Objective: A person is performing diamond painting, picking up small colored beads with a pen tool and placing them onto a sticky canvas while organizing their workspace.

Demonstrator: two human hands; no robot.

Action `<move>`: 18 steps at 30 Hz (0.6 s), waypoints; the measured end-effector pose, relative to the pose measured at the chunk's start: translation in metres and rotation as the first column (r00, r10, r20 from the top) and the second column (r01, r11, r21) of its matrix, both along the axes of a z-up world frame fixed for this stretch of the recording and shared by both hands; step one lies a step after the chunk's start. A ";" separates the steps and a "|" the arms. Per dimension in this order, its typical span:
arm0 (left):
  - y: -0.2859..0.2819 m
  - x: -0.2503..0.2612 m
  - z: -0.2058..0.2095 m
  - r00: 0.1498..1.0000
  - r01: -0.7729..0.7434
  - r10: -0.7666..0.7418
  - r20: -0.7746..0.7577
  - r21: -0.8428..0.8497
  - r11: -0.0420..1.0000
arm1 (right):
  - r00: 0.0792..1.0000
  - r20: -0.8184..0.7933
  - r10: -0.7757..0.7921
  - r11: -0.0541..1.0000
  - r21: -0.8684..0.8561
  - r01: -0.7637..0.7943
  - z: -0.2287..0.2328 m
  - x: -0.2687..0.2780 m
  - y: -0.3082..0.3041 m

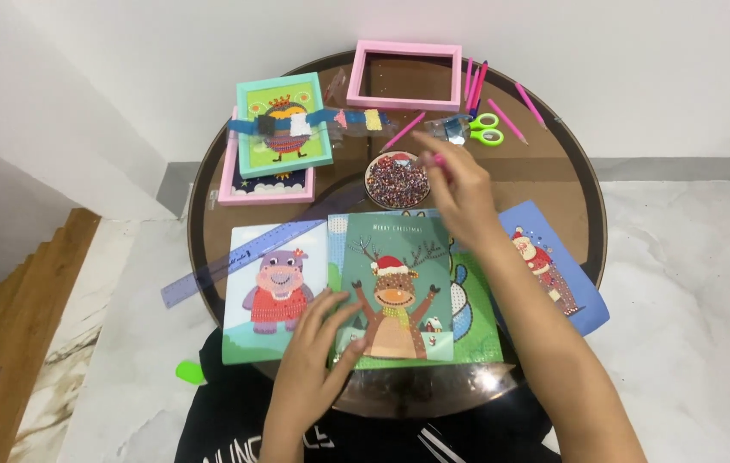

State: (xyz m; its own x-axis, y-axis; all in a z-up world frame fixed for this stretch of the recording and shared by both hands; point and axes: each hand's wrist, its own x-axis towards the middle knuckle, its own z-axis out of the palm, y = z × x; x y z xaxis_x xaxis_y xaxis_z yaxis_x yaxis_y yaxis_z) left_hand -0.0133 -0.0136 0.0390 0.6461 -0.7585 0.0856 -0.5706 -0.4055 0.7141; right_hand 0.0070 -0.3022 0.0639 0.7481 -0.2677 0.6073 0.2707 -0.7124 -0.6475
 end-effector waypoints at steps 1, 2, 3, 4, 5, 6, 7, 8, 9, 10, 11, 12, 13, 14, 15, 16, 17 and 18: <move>0.001 0.001 -0.003 1.000 0.007 -0.007 -0.003 -0.004 1.000 | 1.000 -0.003 -0.007 1.000 -0.004 0.007 -0.002 0.001 -0.001; 0.003 0.001 -0.005 0.999 0.038 -0.037 0.037 -0.013 0.999 | 0.998 0.065 -0.022 0.998 0.053 0.018 -0.004 0.001 -0.003; 0.004 0.002 -0.008 0.995 0.067 -0.065 0.079 -0.021 0.998 | 0.990 0.134 -0.038 0.993 0.112 0.023 -0.005 0.003 -0.004; 0.005 0.003 -0.010 0.995 0.072 -0.070 0.077 -0.024 0.997 | 0.990 0.132 -0.044 0.994 0.109 0.029 -0.003 0.002 -0.003; 0.006 0.004 -0.012 0.992 0.090 -0.087 0.095 -0.024 0.996 | 0.990 0.124 -0.072 0.986 0.155 0.052 0.000 0.002 -0.001; 0.006 0.005 -0.015 0.988 0.107 -0.104 0.112 -0.024 0.994 | 0.988 0.115 -0.100 0.977 0.201 0.075 0.002 0.001 0.000; 0.007 0.006 -0.016 0.988 0.114 -0.110 0.111 -0.027 0.993 | 0.988 0.113 -0.106 0.977 0.199 0.082 0.002 0.003 -0.001; 0.007 0.007 -0.017 0.988 0.131 -0.130 0.085 -0.015 0.991 | 0.988 0.108 -0.111 0.980 0.178 0.091 0.001 0.004 -0.002; 0.008 0.008 -0.018 0.987 0.149 -0.148 0.059 -0.003 0.989 | 0.988 0.102 -0.116 0.982 0.158 0.099 0.000 0.004 -0.003; 0.008 0.008 -0.019 0.986 0.155 -0.154 0.057 -0.005 0.988 | 0.987 0.100 -0.122 0.982 0.155 0.105 -0.002 0.005 -0.004; 0.008 0.009 -0.021 0.986 0.157 -0.157 0.053 -0.008 0.987 | 0.989 0.009 -0.147 0.966 0.214 0.142 -0.004 0.006 -0.005; 0.008 0.009 -0.023 0.986 0.160 -0.159 0.049 -0.011 0.987 | 0.982 -0.084 -0.167 0.946 0.268 0.183 -0.006 0.007 -0.005; 0.009 0.011 -0.028 0.986 0.163 -0.162 0.047 -0.013 0.987 | 0.982 -0.086 -0.170 0.946 0.266 0.187 -0.006 0.008 -0.005; 0.009 0.013 -0.033 0.982 0.186 -0.184 0.051 -0.032 0.982 | 0.984 -0.129 -0.124 0.926 0.341 0.161 -0.005 0.010 -0.004; 0.010 0.014 -0.038 0.977 0.209 -0.206 0.056 -0.050 0.977 | 0.983 -0.167 -0.075 0.899 0.416 0.139 -0.004 0.010 -0.004; 0.010 0.015 -0.044 0.976 0.212 -0.209 0.053 -0.051 0.976 | 0.982 -0.170 -0.078 0.898 0.415 0.143 -0.009 0.013 -0.007; 0.011 0.016 -0.049 0.971 0.229 -0.223 0.091 -0.063 0.971 | 0.985 -0.172 -0.026 0.851 0.514 0.113 -0.014 0.016 -0.010; 0.012 0.017 -0.055 0.963 0.247 -0.236 0.129 -0.075 0.966 | 0.985 -0.168 0.024 0.791 0.606 0.084 -0.019 0.017 -0.013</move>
